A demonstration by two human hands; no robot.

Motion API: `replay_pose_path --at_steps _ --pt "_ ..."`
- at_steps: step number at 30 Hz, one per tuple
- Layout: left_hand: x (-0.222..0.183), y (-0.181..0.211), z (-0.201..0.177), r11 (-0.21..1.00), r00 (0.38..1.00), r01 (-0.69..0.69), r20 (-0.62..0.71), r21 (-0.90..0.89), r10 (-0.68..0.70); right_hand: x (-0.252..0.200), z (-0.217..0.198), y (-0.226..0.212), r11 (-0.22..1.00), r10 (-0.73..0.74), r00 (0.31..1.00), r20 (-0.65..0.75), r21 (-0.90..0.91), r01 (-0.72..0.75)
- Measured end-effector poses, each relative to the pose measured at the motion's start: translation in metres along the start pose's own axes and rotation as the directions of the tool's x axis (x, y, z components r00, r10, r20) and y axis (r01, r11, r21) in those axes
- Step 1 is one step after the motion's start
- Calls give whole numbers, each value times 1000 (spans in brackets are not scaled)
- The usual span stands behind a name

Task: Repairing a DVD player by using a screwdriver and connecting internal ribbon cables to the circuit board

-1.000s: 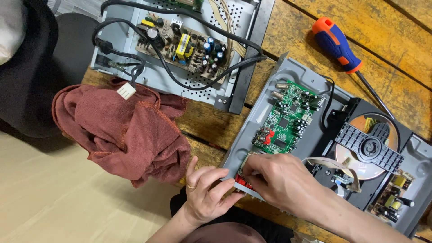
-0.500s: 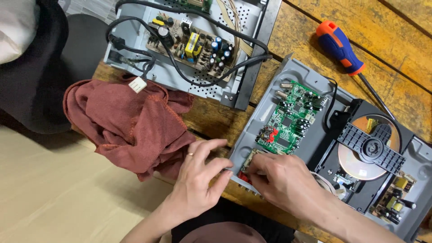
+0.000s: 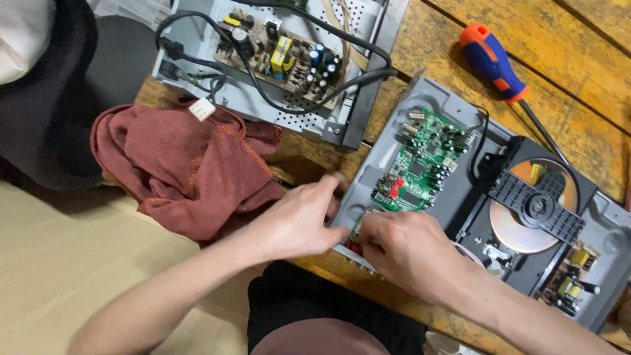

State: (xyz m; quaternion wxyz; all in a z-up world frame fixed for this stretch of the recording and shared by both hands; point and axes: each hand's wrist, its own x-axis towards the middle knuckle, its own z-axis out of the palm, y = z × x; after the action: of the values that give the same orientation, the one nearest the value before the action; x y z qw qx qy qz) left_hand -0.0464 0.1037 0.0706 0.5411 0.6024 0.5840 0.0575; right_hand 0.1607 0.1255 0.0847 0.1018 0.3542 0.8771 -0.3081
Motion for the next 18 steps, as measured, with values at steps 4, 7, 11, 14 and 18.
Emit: replay_pose_path --at_steps 4,7,11,14,18 --pt "6 20 -11 987 988 45 143 153 -67 2 1 0 999 48 998 34 -25 -47" --pt "7 23 -11 995 988 25 149 96 -40 2 0 1 984 141 989 49 104 -145" --pt "1 34 -12 990 985 77 143 117 -93 1 -2 4 985 93 995 42 145 -98" --pt "-1 39 -13 991 986 94 126 98 -106 -3 -18 0 972 66 996 60 222 -78" --pt "0 39 -12 989 983 109 136 98 -122 -16 -40 1 965 11 999 47 261 -23"
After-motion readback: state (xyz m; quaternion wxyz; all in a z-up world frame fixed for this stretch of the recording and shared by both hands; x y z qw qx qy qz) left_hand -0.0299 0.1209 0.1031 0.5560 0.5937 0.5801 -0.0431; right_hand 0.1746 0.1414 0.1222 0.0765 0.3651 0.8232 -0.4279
